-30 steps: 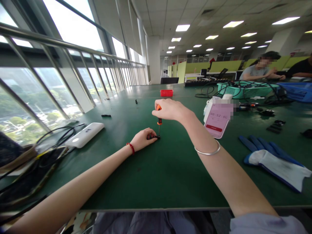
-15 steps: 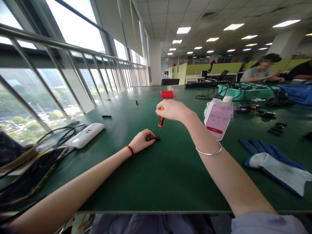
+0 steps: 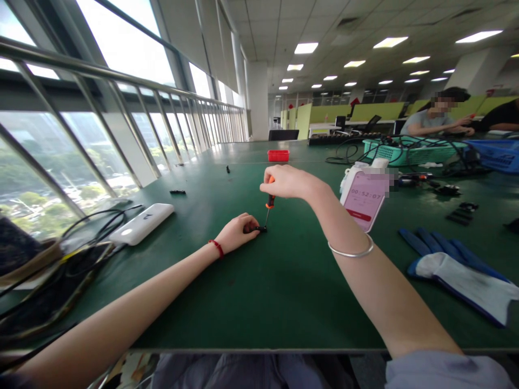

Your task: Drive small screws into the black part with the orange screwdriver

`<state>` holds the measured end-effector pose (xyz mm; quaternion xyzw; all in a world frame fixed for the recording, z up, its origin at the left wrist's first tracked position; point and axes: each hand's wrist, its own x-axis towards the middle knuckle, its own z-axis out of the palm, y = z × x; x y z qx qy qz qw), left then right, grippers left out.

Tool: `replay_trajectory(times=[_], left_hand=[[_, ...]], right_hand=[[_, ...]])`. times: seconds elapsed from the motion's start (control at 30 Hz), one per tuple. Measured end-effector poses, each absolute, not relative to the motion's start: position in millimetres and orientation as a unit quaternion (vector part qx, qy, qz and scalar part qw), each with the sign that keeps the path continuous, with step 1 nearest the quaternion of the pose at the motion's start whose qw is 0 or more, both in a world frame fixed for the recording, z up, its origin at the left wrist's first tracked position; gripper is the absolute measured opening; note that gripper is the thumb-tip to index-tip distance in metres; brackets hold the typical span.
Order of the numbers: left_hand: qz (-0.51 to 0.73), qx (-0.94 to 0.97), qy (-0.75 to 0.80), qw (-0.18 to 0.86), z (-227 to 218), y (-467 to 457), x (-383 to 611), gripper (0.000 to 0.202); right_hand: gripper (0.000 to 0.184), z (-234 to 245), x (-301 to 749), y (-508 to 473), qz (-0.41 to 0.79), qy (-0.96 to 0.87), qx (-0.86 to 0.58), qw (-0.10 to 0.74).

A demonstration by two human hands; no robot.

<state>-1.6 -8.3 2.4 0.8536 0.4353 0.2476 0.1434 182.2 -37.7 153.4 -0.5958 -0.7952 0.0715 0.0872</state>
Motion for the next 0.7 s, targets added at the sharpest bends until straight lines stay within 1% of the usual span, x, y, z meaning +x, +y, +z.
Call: replay_trajectory(times=[0.07, 0.1, 0.13, 0.2, 0.23, 0.33, 0.4, 0.5, 0.6, 0.7], left_hand=[[0.245, 0.854, 0.437, 0.142, 2.8, -8.7, -1.7, 0.013], [0.243, 0.854, 0.439, 0.141, 2.9, -8.8, -1.7, 0.013], [0.241, 0.853, 0.441, 0.139, 2.9, -8.9, -1.7, 0.013], [0.239, 0.853, 0.442, 0.138, 2.9, -9.1, -1.7, 0.014], [0.239, 0.854, 0.442, 0.137, 2.8, -9.1, -1.8, 0.014], [0.239, 0.856, 0.439, 0.133, 2.7, -9.2, -1.8, 0.014], [0.238, 0.858, 0.436, 0.130, 2.8, -9.3, -1.8, 0.014], [0.235, 0.860, 0.435, 0.128, 2.9, -9.3, -1.7, 0.014], [0.233, 0.860, 0.435, 0.128, 2.7, -9.1, -1.8, 0.014], [0.232, 0.861, 0.434, 0.126, 2.4, -8.7, -2.1, 0.015]], right_hand=[[0.046, 156.2, 183.5, -40.6, 0.064, -0.776, -0.626, 0.054], [0.049, 157.5, 184.3, -42.0, 0.059, -0.774, -0.629, 0.041], [0.047, 158.6, 185.1, -43.1, 0.060, -0.778, -0.624, 0.036], [0.032, 159.5, 186.4, -44.1, 0.073, -0.802, -0.591, 0.047], [0.030, 159.3, 186.7, -44.0, 0.080, -0.815, -0.572, 0.058], [0.033, 157.1, 185.3, -42.5, 0.089, -0.829, -0.546, 0.082], [0.032, 155.8, 183.6, -42.3, 0.091, -0.820, -0.559, 0.080], [0.037, 155.9, 182.8, -43.7, 0.082, -0.810, -0.577, 0.070], [0.026, 156.5, 184.8, -43.6, 0.082, -0.820, -0.560, 0.078], [0.029, 155.7, 186.9, -40.5, 0.101, -0.820, -0.556, 0.089]])
